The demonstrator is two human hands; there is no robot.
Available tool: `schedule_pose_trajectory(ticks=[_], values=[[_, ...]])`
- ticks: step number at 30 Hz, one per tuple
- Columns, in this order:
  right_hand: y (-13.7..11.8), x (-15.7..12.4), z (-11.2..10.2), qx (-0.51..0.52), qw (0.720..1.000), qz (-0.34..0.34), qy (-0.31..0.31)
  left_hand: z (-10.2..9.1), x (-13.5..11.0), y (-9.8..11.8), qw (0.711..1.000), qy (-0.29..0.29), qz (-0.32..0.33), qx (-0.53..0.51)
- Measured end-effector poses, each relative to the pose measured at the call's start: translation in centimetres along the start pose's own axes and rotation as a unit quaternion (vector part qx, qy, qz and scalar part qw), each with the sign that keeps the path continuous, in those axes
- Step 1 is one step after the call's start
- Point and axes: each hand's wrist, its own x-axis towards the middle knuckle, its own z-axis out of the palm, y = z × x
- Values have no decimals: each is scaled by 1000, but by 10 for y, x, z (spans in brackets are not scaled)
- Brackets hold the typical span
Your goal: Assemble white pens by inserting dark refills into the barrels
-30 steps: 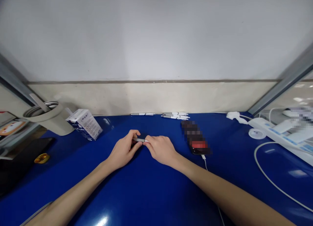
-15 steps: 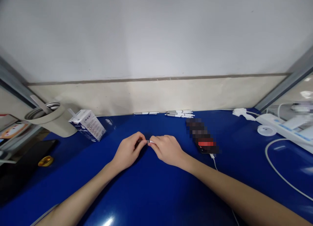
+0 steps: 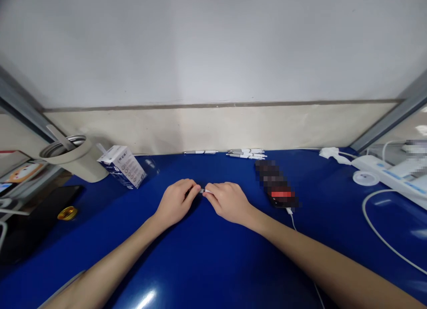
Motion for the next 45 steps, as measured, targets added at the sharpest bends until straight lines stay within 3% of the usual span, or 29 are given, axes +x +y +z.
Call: schedule_pose_trajectory(ticks=[3,8,13,18,25,30,35,38,41,45], values=[[0,0,-1,6,1000,5,4,-1,0,1,999,1,21,-46],[0,0,-1,-3,1000,-18,1,0,0,1,1000,-12,4,19],[0,0,0,13,1000,-6,14,-2,0,2,999,11,19,-26],[-1,0,-2,7,1000,-18,4,0,-1,1,999,3,11,40],[0,0,-3,37,999,-10,16,-2,0,2,1000,9,9,-25],[0,0,-3,38,999,-16,7,-1,2,1,1000,-2,-19,24],[1,0,-1,55,998,-1,20,-4,0,2,996,13,-29,-82],[2,-1,0,62,998,-1,25,-3,1,1,997,14,-38,-69],[1,-1,0,68,997,-3,25,-3,3,-2,996,25,-72,-39],[1,-2,-2,82,996,4,36,-5,4,-3,989,42,-123,-74]])
